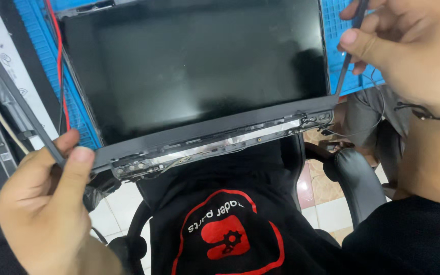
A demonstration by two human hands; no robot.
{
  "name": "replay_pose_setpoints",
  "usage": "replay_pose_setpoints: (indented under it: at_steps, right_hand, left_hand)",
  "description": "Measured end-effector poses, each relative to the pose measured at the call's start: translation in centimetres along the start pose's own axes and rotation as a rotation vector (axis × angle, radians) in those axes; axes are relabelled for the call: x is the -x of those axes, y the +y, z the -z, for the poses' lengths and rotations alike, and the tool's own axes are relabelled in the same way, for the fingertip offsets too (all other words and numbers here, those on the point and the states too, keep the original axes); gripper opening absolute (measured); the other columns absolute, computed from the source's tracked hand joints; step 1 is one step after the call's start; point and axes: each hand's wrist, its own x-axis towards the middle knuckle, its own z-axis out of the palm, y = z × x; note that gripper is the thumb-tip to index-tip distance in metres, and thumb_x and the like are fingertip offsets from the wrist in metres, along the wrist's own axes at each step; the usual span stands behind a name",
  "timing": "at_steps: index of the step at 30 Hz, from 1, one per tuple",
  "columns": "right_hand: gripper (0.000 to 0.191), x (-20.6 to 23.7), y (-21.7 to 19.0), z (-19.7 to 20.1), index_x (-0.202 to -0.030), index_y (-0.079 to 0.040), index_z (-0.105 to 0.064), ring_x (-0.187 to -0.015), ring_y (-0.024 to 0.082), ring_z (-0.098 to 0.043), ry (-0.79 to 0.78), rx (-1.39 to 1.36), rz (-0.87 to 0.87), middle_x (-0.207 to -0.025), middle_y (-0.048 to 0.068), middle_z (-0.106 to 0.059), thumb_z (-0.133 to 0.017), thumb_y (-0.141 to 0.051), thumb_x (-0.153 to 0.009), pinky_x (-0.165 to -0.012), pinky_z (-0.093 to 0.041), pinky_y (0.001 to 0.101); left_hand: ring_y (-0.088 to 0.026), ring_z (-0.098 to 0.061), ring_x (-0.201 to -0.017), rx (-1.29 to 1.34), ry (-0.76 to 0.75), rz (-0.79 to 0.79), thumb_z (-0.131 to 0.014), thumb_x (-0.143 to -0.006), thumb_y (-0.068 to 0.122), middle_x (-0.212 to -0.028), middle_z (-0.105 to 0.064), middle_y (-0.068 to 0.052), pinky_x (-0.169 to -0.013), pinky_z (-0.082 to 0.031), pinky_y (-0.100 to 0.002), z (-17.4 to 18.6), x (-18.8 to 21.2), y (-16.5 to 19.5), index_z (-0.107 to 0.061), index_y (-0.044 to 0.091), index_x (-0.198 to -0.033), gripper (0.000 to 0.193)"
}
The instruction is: The person sits on a chair and uses pliers to work on a small metal component, then holds a disassembled laptop screen on their lap, uses a screwdriver on the screen bezel, and routes a thin cable along the screen edge.
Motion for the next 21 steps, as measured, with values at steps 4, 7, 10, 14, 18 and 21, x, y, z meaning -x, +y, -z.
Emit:
replay_pose_setpoints:
  at_steps: [4, 7, 10, 14, 18, 21]
  right_hand:
    - [0.018, 0.1, 0.7, -0.2, -0.115, 0.002, -0.056, -0.08, 0.011, -0.064, -0.018, -0.071, -0.015, -0.11, 0.0, -0.065, -0.069, -0.001, -0.103, -0.069, -0.053, 0.0246]
    - [0.019, 0.4, 0.9, -0.5, -0.118, 0.001, -0.058, -0.08, 0.011, -0.066, -0.026, -0.035, -0.048, -0.097, 0.002, -0.065, -0.069, -0.001, -0.102, -0.07, -0.054, 0.0239]
    - [0.021, 0.7, 1.0, -0.8, -0.119, 0.001, -0.059, -0.081, 0.01, -0.067, -0.025, 0.01, -0.04, -0.087, 0.004, -0.065, -0.069, 0.0, -0.1, -0.069, -0.052, 0.0228]
    - [0.024, 0.7, 1.3, -0.9, -0.122, 0.003, -0.061, -0.078, 0.011, -0.064, -0.022, 0.093, -0.048, -0.089, 0.006, -0.065, -0.071, 0.0, -0.101, -0.068, -0.05, 0.0232]
    - [0.025, 0.6, 1.9, -0.8, -0.123, 0.004, -0.06, -0.084, 0.01, -0.065, -0.047, 0.098, 0.001, -0.091, 0.004, -0.065, -0.071, 0.0, -0.101, -0.075, -0.052, 0.0227]
    - [0.024, 0.2, 2.5, -0.5, -0.123, 0.005, -0.06, -0.084, 0.01, -0.065, -0.066, 0.153, 0.035, -0.091, 0.004, -0.064, -0.072, -0.001, -0.102, -0.075, -0.053, 0.0234]
  left_hand:
    - [-0.006, -0.059, -0.087, -0.26, -0.124, -0.121, -0.077, -0.099, -0.007, -0.093, -0.063, -0.005, -0.089, -0.052, -0.018, 0.1, -0.7, 0.3, -0.066, -0.011, -0.122, 0.026]
    - [-0.005, -0.054, -0.079, -0.421, -0.122, -0.16, -0.082, -0.088, -0.001, -0.087, -0.056, -0.001, -0.071, -0.044, -0.018, -0.2, -0.9, 0.4, -0.066, -0.009, -0.127, 0.042]
    - [-0.003, -0.055, -0.076, -0.397, -0.103, -0.061, -0.081, -0.091, 0.002, -0.086, -0.061, 0.001, -0.068, -0.045, -0.017, -0.3, -0.9, 0.5, -0.067, -0.007, -0.131, 0.043]
    - [-0.003, -0.057, -0.076, -0.435, -0.099, -0.05, -0.082, -0.092, 0.004, -0.087, -0.063, 0.0, -0.069, -0.047, -0.017, -0.5, -1.1, 0.7, -0.067, -0.006, -0.132, 0.044]
    - [-0.004, -0.059, -0.075, -0.524, -0.069, -0.058, -0.084, -0.09, 0.007, -0.088, -0.064, -0.002, -0.069, -0.049, -0.018, -0.8, -1.1, 0.9, -0.069, -0.004, -0.128, 0.042]
    - [-0.006, -0.06, -0.072, -0.627, -0.073, -0.054, -0.085, -0.086, 0.009, -0.086, -0.065, -0.004, -0.065, -0.049, -0.019, -1.1, -0.9, 1.1, -0.071, -0.005, -0.122, 0.041]
